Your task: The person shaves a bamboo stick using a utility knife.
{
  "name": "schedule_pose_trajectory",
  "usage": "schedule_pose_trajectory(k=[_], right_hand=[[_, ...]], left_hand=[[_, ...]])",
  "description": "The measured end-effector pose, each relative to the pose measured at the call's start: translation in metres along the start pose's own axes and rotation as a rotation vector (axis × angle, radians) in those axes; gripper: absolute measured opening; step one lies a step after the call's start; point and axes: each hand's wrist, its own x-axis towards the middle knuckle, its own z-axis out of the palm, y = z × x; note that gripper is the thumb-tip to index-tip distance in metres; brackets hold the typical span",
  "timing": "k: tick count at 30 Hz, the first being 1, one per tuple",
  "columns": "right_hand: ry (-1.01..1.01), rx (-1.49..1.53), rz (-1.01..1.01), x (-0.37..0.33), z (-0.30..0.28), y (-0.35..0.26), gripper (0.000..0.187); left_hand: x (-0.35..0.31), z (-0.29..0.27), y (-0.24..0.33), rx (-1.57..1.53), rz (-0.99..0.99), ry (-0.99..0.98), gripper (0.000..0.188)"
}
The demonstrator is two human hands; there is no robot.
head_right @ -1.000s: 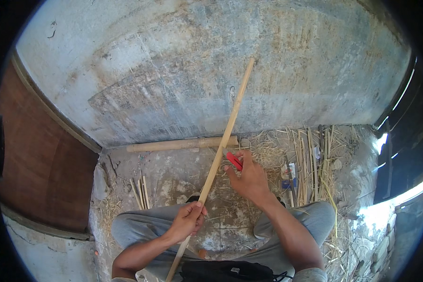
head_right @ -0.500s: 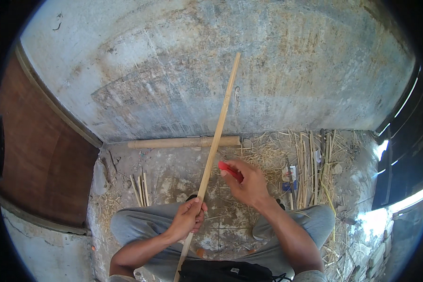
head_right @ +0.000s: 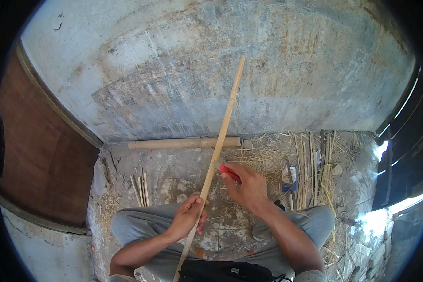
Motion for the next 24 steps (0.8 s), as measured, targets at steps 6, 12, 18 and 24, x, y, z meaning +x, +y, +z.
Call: schedule_pose_trajectory(k=[6,12,18,24], right_hand=[[0.032,-0.011,0.011,0.004,-0.0026,-0.0003,0.021],[0.011,-0.005,-0.003,0.0033,-0.0017,0.0039,0.019],[-0.021,0.112,0.032,0.003,-0.0012,0.0026,0.019],[-0.088,0.166,0.036,0.0003,-0.0011,-0.0033,0.02]], left_hand=[[0.0021,-0.0023,-0.005,-0.029,0.002,0.016,0.026],[0.0005,0.0006,-0.0006,-0.045,-0.038,0.01,0.029],[0.0011,-0.0032,-0.0007,0.002,-0.042,0.035,0.034],[0.0026,-0.0043,-0.0011,0.01,-0.051,0.003,0.042]])
